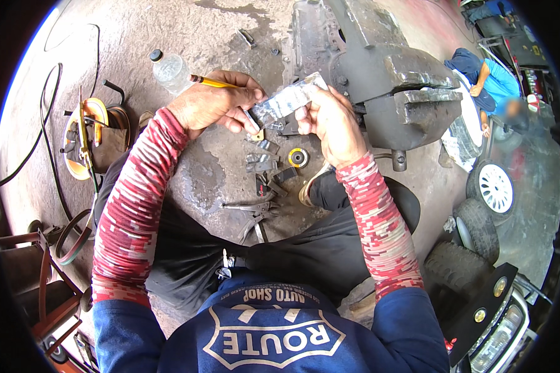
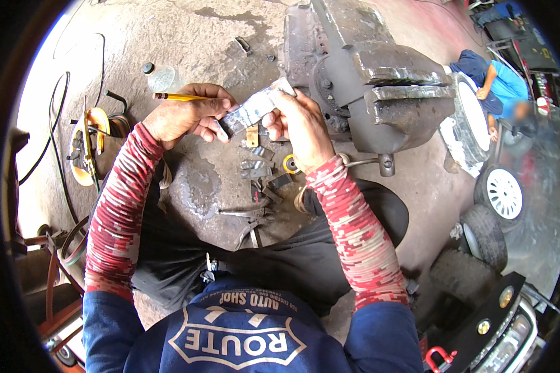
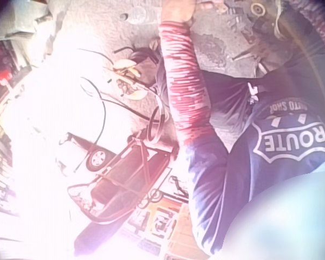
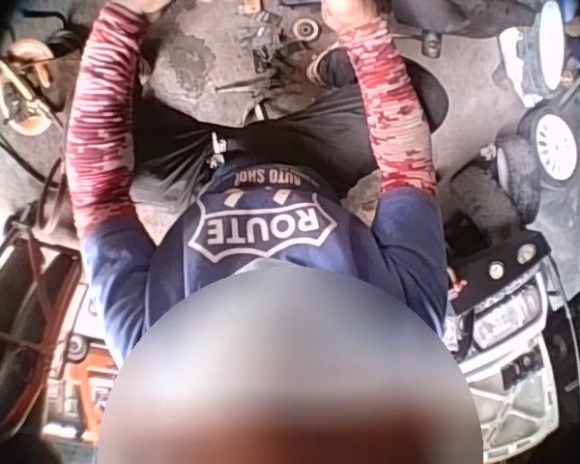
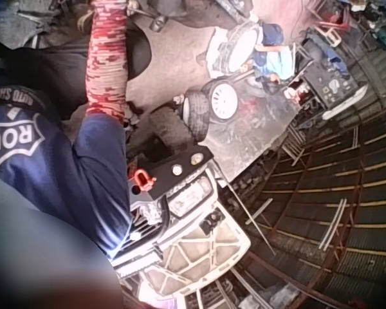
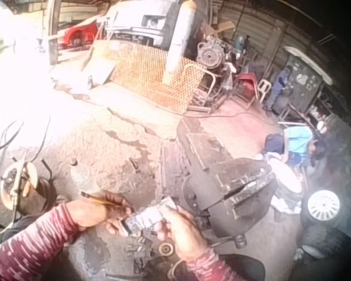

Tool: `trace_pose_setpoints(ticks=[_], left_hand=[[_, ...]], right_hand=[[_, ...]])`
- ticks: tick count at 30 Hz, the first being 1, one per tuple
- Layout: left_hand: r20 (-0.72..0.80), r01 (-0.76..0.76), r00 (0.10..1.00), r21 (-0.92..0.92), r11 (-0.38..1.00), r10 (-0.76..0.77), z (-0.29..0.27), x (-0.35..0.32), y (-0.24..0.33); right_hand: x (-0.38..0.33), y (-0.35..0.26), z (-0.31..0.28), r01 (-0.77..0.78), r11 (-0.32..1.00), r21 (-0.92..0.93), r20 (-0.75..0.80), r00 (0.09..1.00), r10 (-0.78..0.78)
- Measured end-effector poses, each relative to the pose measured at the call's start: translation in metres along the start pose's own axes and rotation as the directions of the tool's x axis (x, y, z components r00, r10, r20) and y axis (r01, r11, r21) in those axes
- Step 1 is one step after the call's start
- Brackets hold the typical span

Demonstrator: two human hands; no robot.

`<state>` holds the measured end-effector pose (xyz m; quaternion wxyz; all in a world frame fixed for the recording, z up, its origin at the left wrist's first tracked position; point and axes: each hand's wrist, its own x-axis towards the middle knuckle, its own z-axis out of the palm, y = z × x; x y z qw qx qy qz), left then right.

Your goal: The person sits on the floor and handles small metal pieces, using a pencil to mark them and a hammer to tap them into place. They repeatedly pick up, inspect, and reposition the parts while working near a bench vise.

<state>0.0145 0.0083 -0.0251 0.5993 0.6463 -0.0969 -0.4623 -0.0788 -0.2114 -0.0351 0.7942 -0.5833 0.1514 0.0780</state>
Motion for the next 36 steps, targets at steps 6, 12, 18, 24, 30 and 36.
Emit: trace_pose_setpoints(ticks=[6, 12, 18, 24, 30, 36], left_hand=[[0.025, -0.006, 1.0, 0.002, 1.0, 0.006, 0.0, 0.0, 0.002], [0.057, -0.027, 0.998, -0.095, 0.995, 0.033, -0.002, -0.003, 0.002], [0.085, -0.016, 0.996, -0.194, 0.981, 0.033, -0.004, -0.006, 0.002], [0.089, -0.009, 0.996, -0.175, 0.985, 0.025, -0.003, -0.004, 0.0], [0.042, -0.099, 0.994, 0.054, 0.994, 0.097, 0.0, 0.001, -0.006], [-0.157, -0.183, 0.892, 0.731, 0.657, 0.423, -0.028, 0.027, -0.049]], right_hand=[[0.0, -0.001, 0.0, -0.02, 0.997, 0.071, 0.034, 0.999, 0.018], [-0.002, -0.004, 0.002, -0.041, 0.979, 0.201, 0.123, 0.992, 0.016], [0.0, -0.003, 0.008, -0.074, 0.989, 0.125, 0.106, 0.992, 0.061], [-0.005, 0.0, 0.008, -0.093, 0.976, 0.197, 0.173, 0.983, 0.059], [0.002, 0.016, -0.003, -0.108, 0.983, 0.148, 0.153, 0.985, 0.085], [-0.006, 0.021, -0.006, -0.2, 0.975, 0.095, -0.073, 0.975, 0.208]])
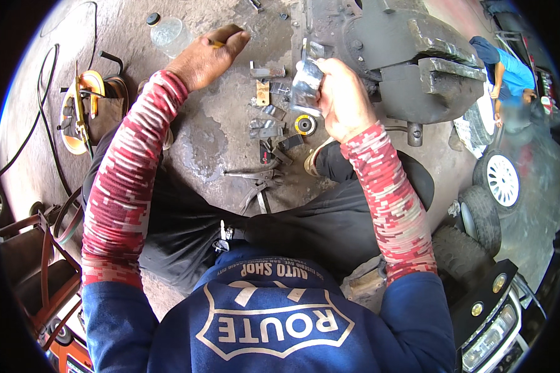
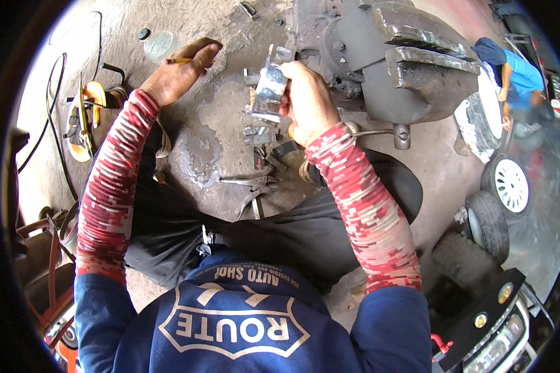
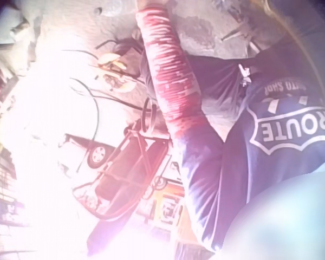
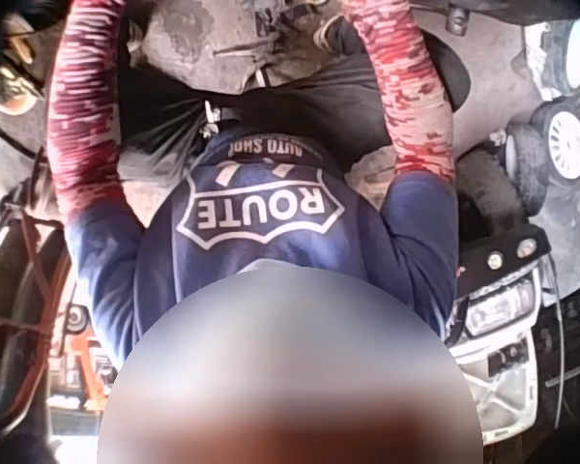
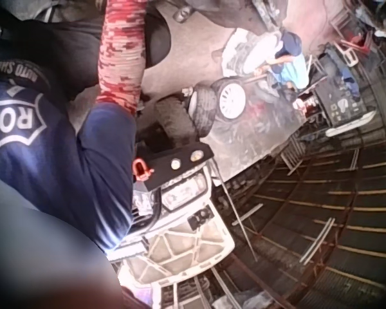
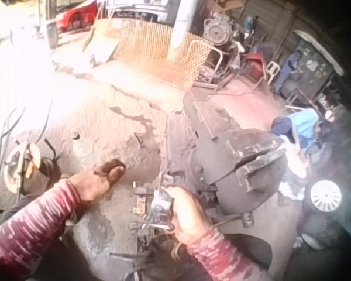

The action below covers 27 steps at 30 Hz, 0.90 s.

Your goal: The person sits on the floor and handles small metal pieces, using a pencil to mark them and a hammer to tap them into place. They repeatedly pick up, inspect, and reposition the parts while working near a bench vise.

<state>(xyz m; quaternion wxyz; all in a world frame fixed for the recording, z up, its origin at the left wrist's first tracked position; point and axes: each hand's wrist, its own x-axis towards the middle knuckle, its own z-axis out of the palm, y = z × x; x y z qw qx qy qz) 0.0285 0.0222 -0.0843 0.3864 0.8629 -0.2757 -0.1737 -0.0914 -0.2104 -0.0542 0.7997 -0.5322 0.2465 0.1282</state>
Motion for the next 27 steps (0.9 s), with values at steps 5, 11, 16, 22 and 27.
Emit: trace_pose_setpoints(ticks=[5, 11, 16, 22, 27], left_hand=[[-0.017, 0.038, 0.999, 0.368, 0.929, -0.035, 0.004, 0.004, -0.031], [-0.2, 0.004, 0.978, 0.28, 0.96, 0.054, -0.004, -0.002, 0.002], [-0.213, -0.122, 0.96, 0.268, 0.956, 0.182, -0.029, -0.007, 0.016], [0.046, -0.096, 0.995, 0.362, 0.927, 0.086, -0.072, -0.054, 0.009], [0.11, -0.114, 0.991, 0.412, 0.904, 0.075, -0.083, -0.085, 0.004]], right_hand=[[-0.009, -0.014, -0.004, -0.049, 0.999, 0.025, -0.052, 0.997, 0.05], [-0.002, 0.039, -0.045, 0.042, 0.887, -0.46, 0.076, 0.997, -0.008], [0.053, 0.166, -0.103, -0.347, 0.842, -0.413, -0.198, 0.937, 0.289], [0.088, 0.305, -0.115, -0.631, 0.424, -0.649, -0.581, 0.772, 0.258], [0.077, 0.346, -0.094, -0.692, 0.237, -0.682, -0.618, 0.719, 0.317]])
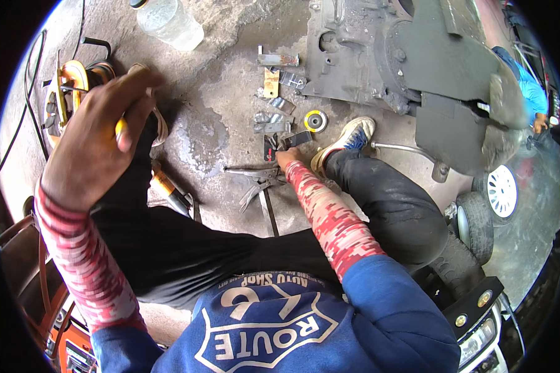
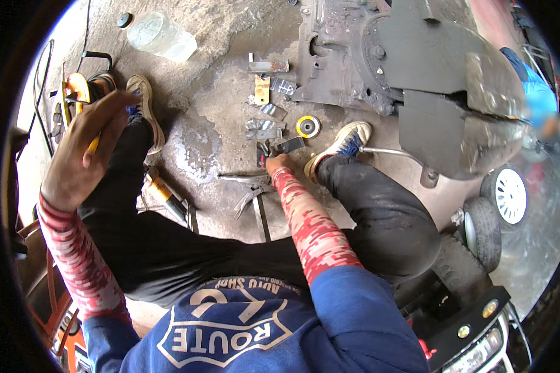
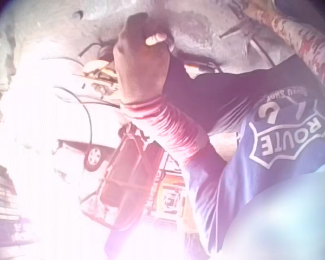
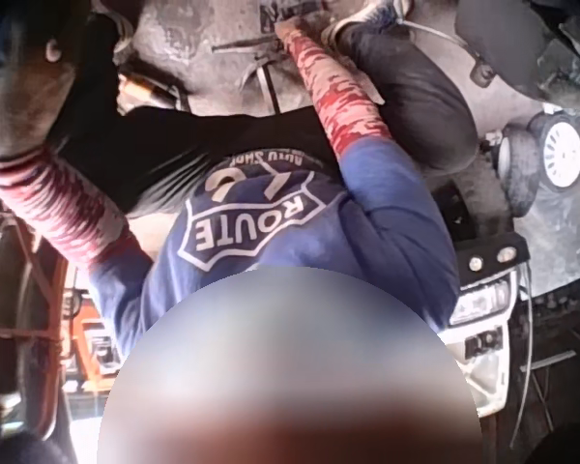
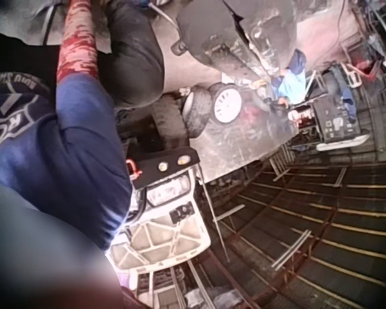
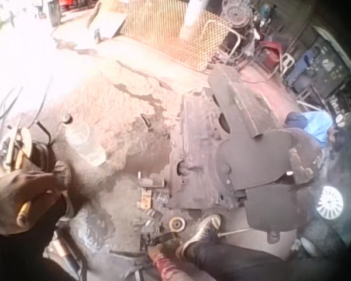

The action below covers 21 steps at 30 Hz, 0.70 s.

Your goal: The person sits on the floor and handles small metal pieces, using a pencil to mark them and a hammer to tap them into place. They repeatedly pick up, inspect, and reposition the parts while working near a bench vise.

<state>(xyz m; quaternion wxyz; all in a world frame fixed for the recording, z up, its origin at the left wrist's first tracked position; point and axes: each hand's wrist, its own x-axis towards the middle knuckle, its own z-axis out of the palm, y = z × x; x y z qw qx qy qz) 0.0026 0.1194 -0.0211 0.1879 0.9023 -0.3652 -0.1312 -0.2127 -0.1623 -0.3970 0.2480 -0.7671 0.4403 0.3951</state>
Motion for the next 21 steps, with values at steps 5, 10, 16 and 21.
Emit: trace_pose_setpoints(ticks=[5, 10, 16, 21], left_hand=[[0.129, 0.251, 0.965, -0.196, 0.948, -0.228, -0.011, -0.003, 0.008], [0.136, 0.32, 0.946, -0.242, 0.916, -0.294, -0.009, 0.002, 0.022], [0.215, 0.383, 0.916, -0.209, 0.9, -0.34, -0.013, 0.006, 0.035], [0.176, 0.345, 0.932, -0.165, 0.924, -0.317, -0.015, 0.006, 0.038]], right_hand=[[-0.004, -0.027, 0.021, -0.04, 0.999, 0.013, -0.117, 0.992, 0.041], [0.003, -0.04, 0.017, -0.036, 0.992, 0.118, -0.192, 0.98, 0.058], [0.007, -0.077, -0.03, 0.36, 0.922, 0.144, -0.334, 0.895, -0.297], [0.026, -0.121, -0.062, 0.349, 0.919, 0.184, -0.47, 0.852, -0.23]])
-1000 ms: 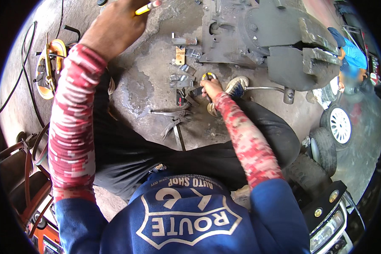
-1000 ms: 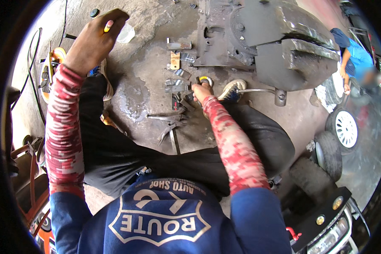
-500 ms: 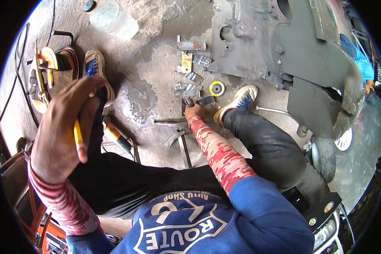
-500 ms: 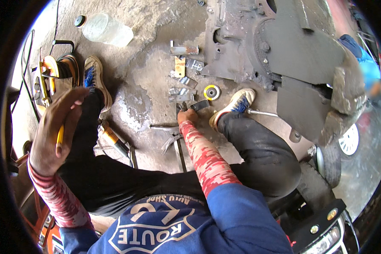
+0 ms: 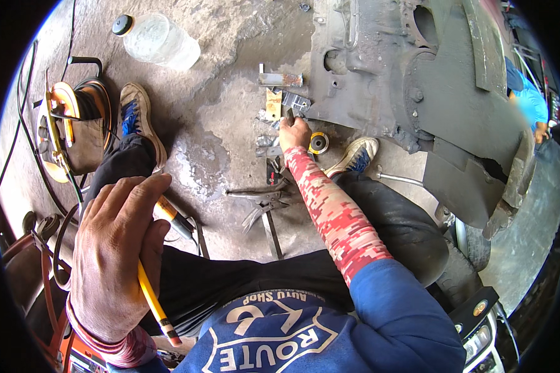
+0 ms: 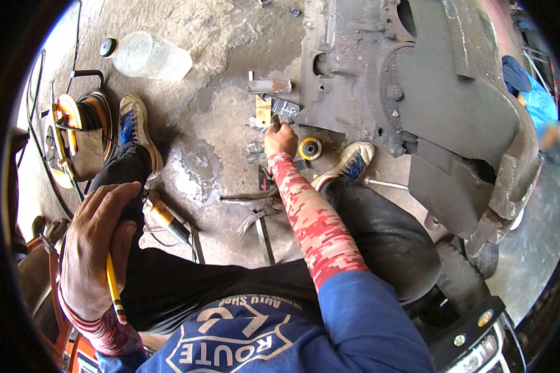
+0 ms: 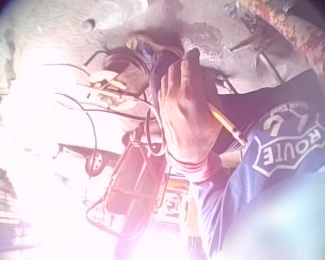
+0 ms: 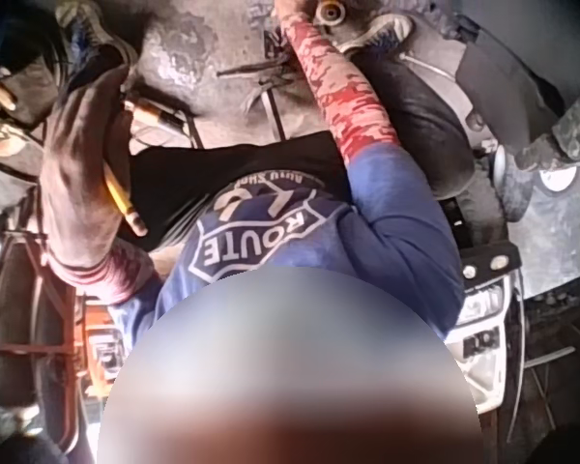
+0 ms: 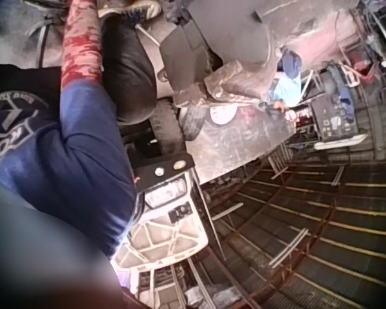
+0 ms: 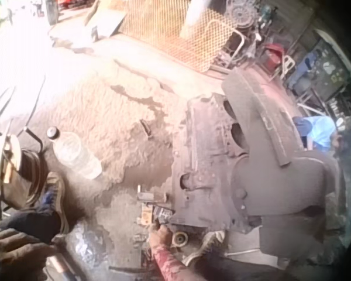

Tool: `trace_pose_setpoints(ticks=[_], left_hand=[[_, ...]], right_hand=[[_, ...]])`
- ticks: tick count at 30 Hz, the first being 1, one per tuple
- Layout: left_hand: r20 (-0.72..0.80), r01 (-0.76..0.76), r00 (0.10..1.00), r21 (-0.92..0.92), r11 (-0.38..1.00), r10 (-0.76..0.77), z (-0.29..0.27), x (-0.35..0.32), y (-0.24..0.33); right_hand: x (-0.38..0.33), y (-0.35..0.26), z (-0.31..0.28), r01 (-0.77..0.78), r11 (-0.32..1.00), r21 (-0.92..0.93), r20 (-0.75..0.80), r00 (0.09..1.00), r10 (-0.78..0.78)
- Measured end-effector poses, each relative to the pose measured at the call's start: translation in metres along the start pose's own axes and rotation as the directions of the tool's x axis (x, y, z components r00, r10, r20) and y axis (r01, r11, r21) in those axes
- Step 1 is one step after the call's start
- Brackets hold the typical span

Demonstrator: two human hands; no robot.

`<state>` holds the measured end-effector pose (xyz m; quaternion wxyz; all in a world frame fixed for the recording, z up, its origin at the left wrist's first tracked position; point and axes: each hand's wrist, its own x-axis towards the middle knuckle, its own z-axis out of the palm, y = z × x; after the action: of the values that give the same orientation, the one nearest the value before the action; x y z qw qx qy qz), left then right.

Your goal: The person sits on the floor and handles small metal pieces, using a pencil to mark them and a hammer to tap them into place. They repeatedly pick up, inspect, and reposition the parts while working near a bench vise.

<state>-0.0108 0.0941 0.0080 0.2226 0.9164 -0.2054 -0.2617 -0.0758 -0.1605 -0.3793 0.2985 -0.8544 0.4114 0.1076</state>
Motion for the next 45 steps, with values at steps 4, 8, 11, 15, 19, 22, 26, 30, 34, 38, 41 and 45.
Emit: trace_pose_setpoints(ticks=[4, 8, 11, 15, 19, 22, 26, 30, 34, 38, 41, 45], left_hand=[[0.021, 0.015, 1.0, 0.007, 1.0, -0.016, -0.004, -0.002, 0.002], [0.052, 0.004, 0.999, 0.007, 1.0, -0.004, -0.01, 0.001, 0.001], [0.067, 0.022, 0.997, 0.032, 0.999, -0.024, -0.014, 0.003, 0.002], [0.075, 0.061, 0.995, 0.007, 0.998, -0.061, -0.014, 0.006, 0.003], [0.101, 0.03, 0.994, 0.058, 0.998, -0.036, -0.012, 0.011, -0.001], [0.127, 0.051, 0.991, 0.014, 0.999, -0.052, -0.009, 0.01, -0.002], [0.037, 0.026, 0.999, 0.007, 1.0, -0.026, 0.002, 0.008, -0.001], [0.0, -0.023, 1.0, -0.009, 1.0, 0.023, 0.005, 0.003, 0.002], [-0.003, -0.048, 0.999, 0.056, 0.997, 0.049, 0.01, 0.002, 0.002], [-0.046, -0.102, 0.994, 0.012, 0.995, 0.103, 0.017, 0.004, -0.003], [-0.019, -0.054, 0.998, -0.005, 0.999, 0.054, 0.02, 0.006, -0.003], [0.001, -0.062, 0.998, 0.018, 0.998, 0.062, 0.022, 0.008, 0.0]], right_hand=[[0.001, 0.003, 0.003, -0.052, 0.989, -0.136, 0.193, 0.978, 0.078], [-0.016, -0.003, 0.01, 0.029, 0.975, -0.222, 0.206, 0.978, 0.018], [-0.013, -0.021, 0.017, -0.129, 0.954, -0.271, 0.179, 0.967, 0.182], [0.004, -0.042, 0.035, -0.348, 0.92, -0.182, 0.063, 0.929, 0.364], [0.014, -0.042, 0.051, -0.396, 0.914, -0.093, 0.025, 0.916, 0.399], [0.003, -0.035, 0.053, -0.419, 0.906, -0.063, 0.054, 0.905, 0.422], [-0.037, -0.02, 0.044, -0.274, 0.962, -0.005, 0.048, 0.961, 0.273], [-0.078, 0.03, 0.023, -0.114, 0.991, 0.066, 0.082, 0.991, 0.108], [-0.065, 0.1, -0.006, -0.26, 0.966, 0.009, -0.158, 0.953, 0.258], [-0.027, 0.147, -0.029, -0.308, 0.945, -0.115, -0.067, 0.951, 0.302], [-0.015, 0.148, -0.027, -0.323, 0.934, -0.153, -0.017, 0.946, 0.325], [-0.029, 0.129, -0.015, -0.237, 0.96, -0.151, 0.019, 0.97, 0.242]])
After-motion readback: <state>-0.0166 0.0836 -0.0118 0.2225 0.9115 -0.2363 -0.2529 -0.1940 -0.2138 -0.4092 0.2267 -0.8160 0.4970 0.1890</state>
